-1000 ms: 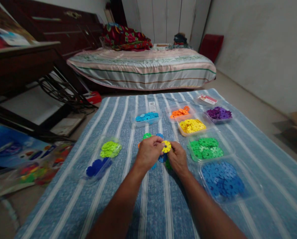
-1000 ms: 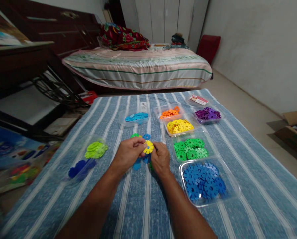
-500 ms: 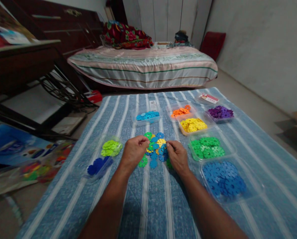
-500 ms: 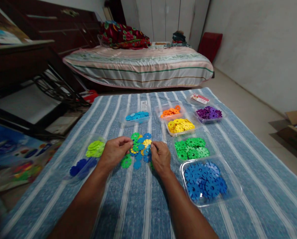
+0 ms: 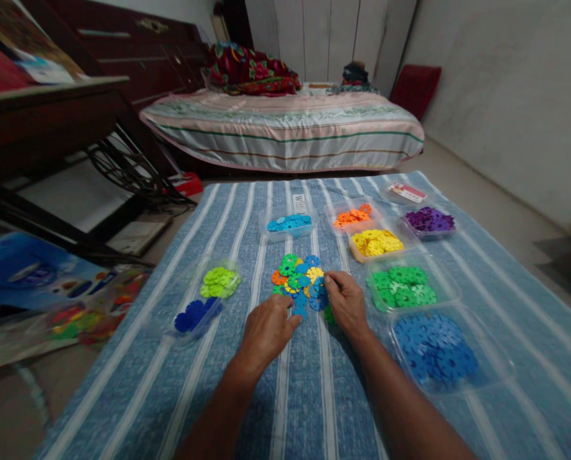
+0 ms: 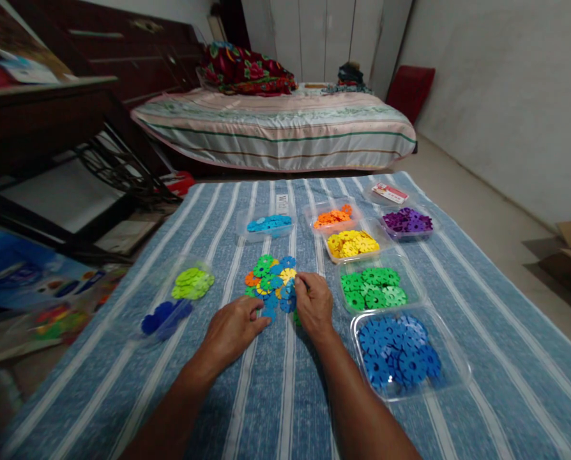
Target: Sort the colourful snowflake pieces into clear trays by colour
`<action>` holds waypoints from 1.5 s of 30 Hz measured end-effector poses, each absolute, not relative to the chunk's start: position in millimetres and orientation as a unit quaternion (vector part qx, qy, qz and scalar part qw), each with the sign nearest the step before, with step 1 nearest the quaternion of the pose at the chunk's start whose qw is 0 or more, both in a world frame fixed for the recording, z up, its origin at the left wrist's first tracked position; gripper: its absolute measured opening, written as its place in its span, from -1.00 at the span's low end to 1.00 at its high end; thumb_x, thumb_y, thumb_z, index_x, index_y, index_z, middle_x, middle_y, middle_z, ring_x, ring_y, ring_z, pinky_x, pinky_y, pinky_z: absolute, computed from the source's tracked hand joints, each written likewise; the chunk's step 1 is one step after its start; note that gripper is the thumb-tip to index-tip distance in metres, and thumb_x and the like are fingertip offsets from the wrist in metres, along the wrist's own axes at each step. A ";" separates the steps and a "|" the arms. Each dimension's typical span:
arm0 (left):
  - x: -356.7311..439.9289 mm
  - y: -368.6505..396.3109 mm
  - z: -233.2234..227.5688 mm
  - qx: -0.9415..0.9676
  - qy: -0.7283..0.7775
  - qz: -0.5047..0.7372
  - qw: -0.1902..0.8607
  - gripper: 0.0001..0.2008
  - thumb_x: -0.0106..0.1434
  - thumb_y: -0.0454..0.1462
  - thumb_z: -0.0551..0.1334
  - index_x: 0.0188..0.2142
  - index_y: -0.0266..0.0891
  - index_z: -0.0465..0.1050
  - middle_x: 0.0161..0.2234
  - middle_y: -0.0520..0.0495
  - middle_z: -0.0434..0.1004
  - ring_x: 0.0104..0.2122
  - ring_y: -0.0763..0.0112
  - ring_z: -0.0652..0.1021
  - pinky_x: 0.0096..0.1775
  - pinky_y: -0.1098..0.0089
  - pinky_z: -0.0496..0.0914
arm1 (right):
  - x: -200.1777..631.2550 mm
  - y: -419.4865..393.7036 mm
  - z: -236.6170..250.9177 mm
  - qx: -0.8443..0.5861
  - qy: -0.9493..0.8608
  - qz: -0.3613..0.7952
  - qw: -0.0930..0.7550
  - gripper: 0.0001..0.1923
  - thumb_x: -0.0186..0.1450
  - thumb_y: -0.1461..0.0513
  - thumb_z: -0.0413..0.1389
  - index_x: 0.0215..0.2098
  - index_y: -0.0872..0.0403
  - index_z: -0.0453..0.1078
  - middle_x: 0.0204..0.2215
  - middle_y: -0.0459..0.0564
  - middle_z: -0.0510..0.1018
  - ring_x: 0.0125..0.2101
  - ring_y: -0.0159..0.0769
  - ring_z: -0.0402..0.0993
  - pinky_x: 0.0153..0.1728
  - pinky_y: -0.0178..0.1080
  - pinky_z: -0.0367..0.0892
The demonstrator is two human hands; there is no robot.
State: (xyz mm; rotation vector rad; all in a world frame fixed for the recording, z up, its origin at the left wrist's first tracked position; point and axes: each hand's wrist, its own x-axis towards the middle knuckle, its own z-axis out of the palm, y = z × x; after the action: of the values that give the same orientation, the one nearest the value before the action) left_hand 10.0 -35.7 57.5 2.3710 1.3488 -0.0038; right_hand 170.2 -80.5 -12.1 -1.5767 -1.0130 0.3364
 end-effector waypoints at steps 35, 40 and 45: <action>48.7 7.0 80.8 0.670 0.476 0.281 0.496 -0.91 -0.04 -0.28 0.26 -0.51 -0.28 0.41 -0.62 0.08 0.39 -0.61 0.53 0.39 -0.54 0.51 0.24 | 170.3 -78.9 -11.1 -0.670 -0.435 0.140 0.585 -0.75 0.30 0.17 0.00 -0.31 0.07 0.51 -0.36 -0.01 0.55 -0.27 -0.23 0.44 -0.17 -0.20 0.29; 70.4 51.0 107.3 0.498 0.495 0.436 0.562 -0.75 -0.06 -0.31 0.28 -0.32 -0.30 0.39 -0.49 0.00 0.54 -0.57 0.53 0.48 -0.51 0.53 0.32 | 170.0 -79.2 -12.0 -0.671 -0.433 0.142 0.585 -0.74 0.30 0.17 0.00 -0.30 0.09 0.51 -0.36 0.00 0.55 -0.26 -0.22 0.44 -0.17 -0.19 0.29; 55.1 38.9 88.5 0.633 0.501 0.295 0.511 -0.88 0.01 -0.27 0.26 -0.45 -0.29 0.43 -0.59 0.05 0.47 -0.65 0.54 0.39 -0.56 0.51 0.25 | 169.7 -78.9 -9.5 -0.672 -0.434 0.141 0.584 -0.74 0.30 0.17 0.00 -0.30 0.09 0.51 -0.36 0.00 0.55 -0.26 -0.22 0.44 -0.18 -0.18 0.29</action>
State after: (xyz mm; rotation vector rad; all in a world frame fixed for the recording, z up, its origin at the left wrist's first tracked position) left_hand 55.1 38.9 88.5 1.5242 1.2048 0.7097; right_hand 169.7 -78.9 -9.5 -1.5673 -1.0129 0.3295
